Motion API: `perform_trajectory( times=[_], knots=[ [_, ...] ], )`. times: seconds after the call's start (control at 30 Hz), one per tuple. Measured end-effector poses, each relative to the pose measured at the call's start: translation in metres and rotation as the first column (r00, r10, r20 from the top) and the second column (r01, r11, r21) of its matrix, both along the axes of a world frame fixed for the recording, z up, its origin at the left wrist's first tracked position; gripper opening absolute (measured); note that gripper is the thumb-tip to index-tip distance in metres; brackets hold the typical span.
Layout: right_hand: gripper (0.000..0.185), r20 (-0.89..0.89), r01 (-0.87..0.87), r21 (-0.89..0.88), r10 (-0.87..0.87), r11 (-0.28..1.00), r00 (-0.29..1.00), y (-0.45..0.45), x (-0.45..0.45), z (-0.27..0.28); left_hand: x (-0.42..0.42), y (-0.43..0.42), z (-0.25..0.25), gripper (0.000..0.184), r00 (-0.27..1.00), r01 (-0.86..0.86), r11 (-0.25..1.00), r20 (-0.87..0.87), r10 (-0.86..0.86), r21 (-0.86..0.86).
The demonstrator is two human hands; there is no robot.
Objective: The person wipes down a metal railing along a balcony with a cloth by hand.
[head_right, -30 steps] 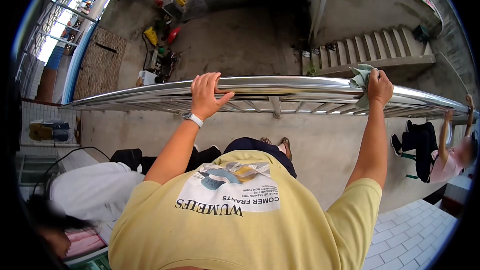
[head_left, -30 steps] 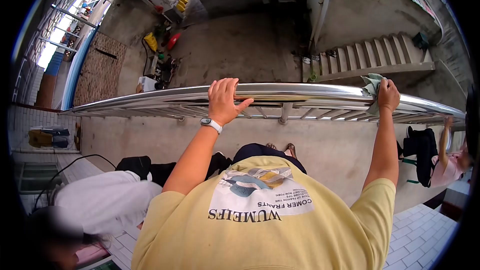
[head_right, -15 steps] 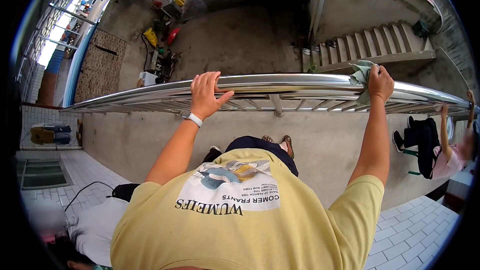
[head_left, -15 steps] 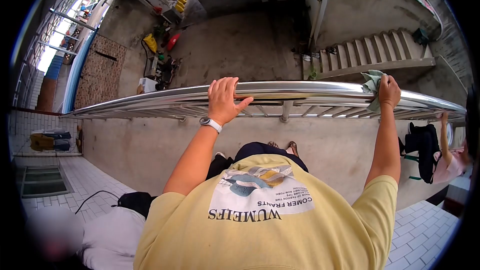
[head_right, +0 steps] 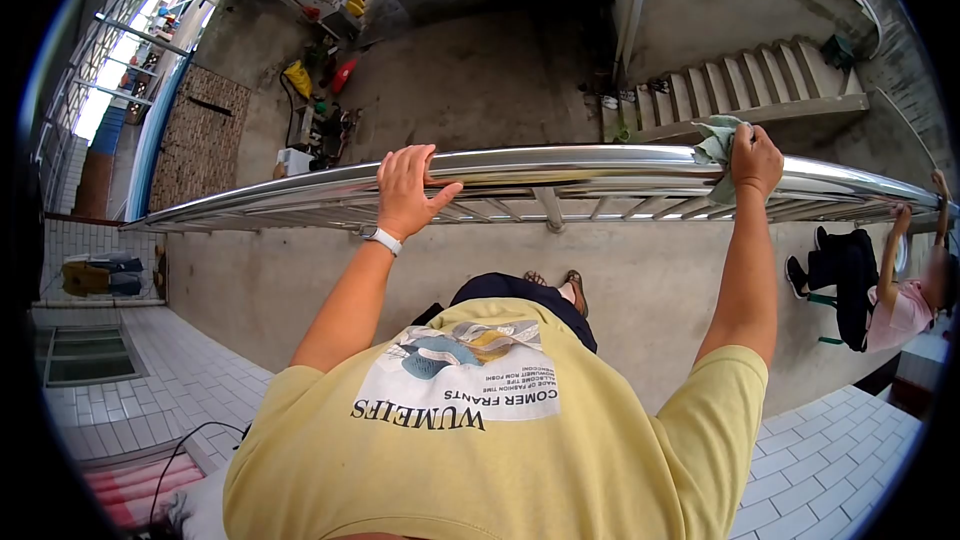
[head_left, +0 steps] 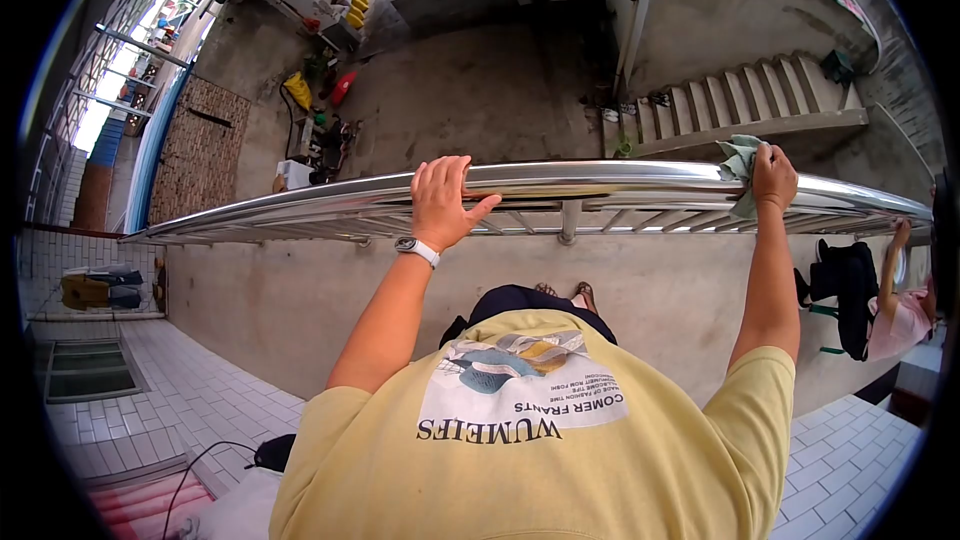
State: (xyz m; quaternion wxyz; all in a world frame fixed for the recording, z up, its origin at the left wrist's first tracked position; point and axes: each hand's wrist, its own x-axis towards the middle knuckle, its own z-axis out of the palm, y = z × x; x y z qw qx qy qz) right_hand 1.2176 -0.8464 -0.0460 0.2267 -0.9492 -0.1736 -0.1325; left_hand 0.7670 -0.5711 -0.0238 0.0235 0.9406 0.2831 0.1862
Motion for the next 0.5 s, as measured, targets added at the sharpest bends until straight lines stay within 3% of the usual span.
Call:
perform_trajectory(
  times=[0.5],
  knots=[
    [0.042,0.001,-0.003,0.007,0.003,1.000,1.000,0.0015,-0.0042,0.0044,0.0000,-0.0011,0.0002,0.067,1.000,-0.008,1.000,-0.001,0.008,-0.003]
  ],
)
